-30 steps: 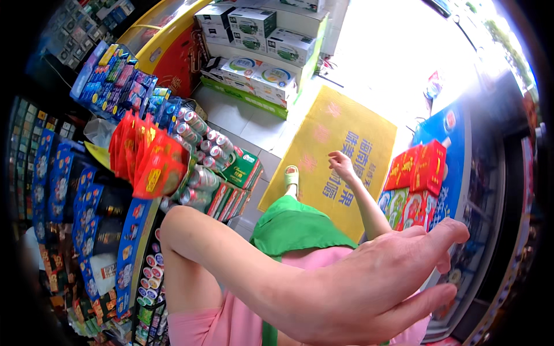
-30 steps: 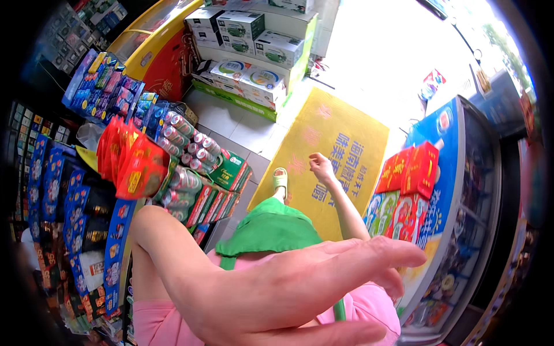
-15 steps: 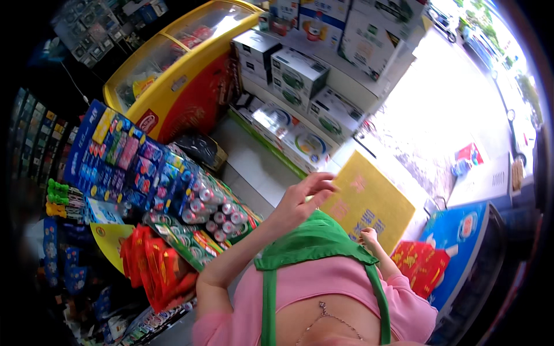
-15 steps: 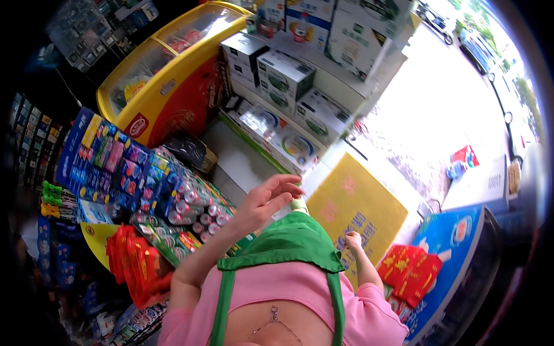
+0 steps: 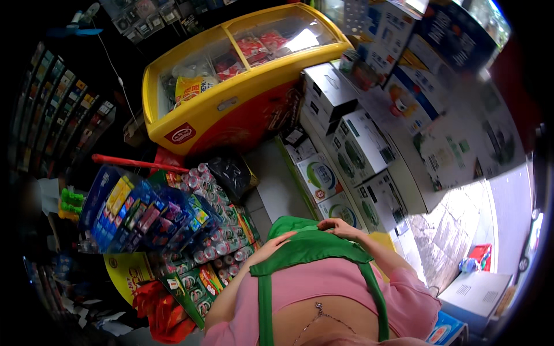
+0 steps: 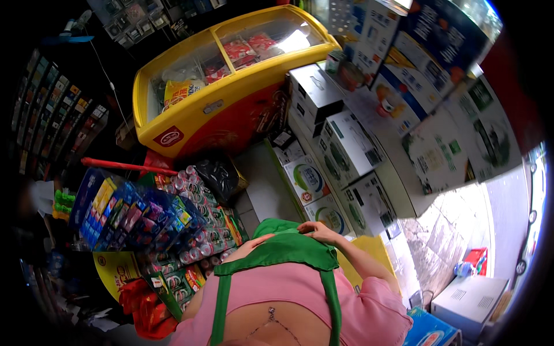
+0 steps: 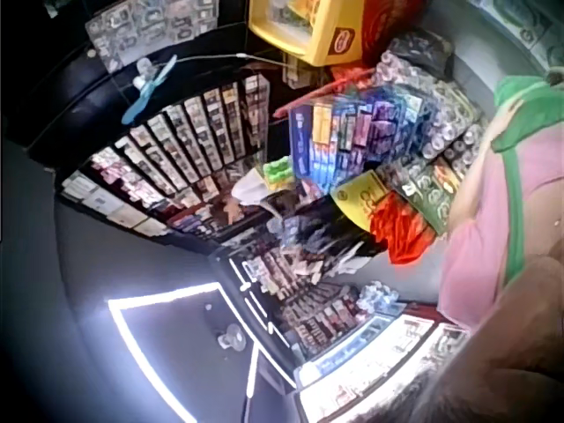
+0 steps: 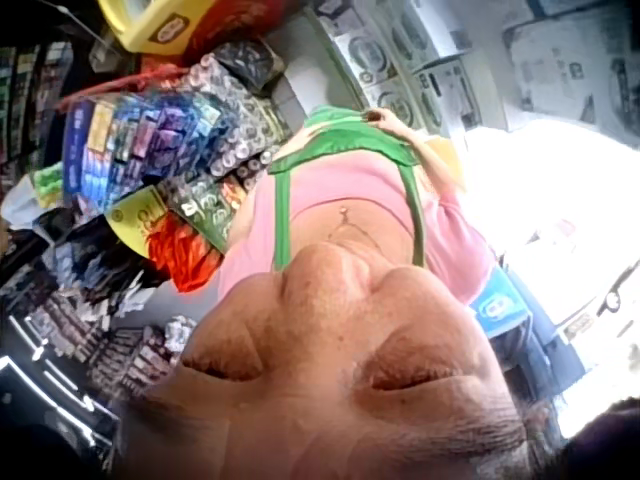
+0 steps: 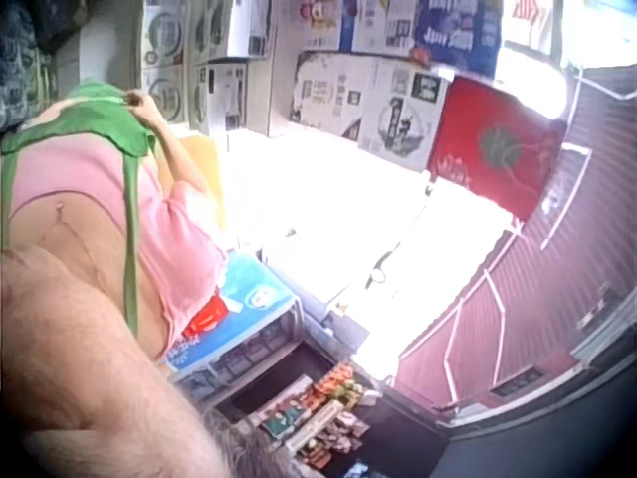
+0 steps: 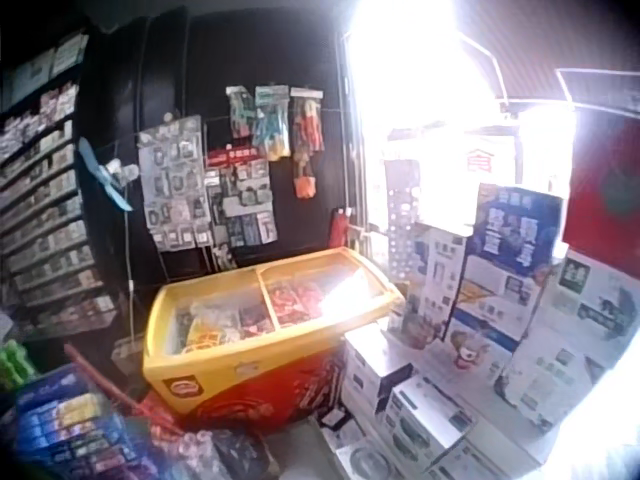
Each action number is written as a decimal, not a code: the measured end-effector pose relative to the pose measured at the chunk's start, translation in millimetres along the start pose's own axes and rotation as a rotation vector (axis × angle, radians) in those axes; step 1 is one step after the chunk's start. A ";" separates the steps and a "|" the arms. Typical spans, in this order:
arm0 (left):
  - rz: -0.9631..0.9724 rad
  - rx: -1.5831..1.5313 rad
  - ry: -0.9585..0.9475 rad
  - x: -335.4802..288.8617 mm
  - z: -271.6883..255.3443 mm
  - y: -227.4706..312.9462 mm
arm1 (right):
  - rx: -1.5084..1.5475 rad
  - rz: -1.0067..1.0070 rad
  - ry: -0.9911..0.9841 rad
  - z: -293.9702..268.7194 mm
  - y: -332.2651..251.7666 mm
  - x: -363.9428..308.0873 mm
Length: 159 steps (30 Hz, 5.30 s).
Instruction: The person reaches into a freezer, selects a bag of frozen buns, and then puts them into another plastic bag at the counter.
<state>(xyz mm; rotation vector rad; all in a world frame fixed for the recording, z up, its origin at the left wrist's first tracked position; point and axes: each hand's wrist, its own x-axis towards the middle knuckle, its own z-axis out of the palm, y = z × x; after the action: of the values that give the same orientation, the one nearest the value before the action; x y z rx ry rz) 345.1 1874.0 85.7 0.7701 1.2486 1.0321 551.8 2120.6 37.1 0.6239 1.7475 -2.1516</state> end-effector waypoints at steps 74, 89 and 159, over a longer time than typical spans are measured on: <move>-0.216 0.049 0.957 337.9 -623.3 392.0 | -0.196 -0.210 1.019 -510.8 -522.7 561.9; -0.266 0.103 0.945 348.3 -622.7 388.1 | -1.296 0.271 0.842 -621.9 -416.1 607.0; 0.244 -0.982 0.798 277.6 -702.0 315.5 | -0.005 -0.263 0.280 -274.4 -605.8 659.7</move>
<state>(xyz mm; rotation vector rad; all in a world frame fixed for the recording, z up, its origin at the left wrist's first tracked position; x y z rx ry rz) -404.1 2198.5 138.8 -0.3110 1.0704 2.0351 -272.7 2545.3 169.4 0.7637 2.0823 -2.3229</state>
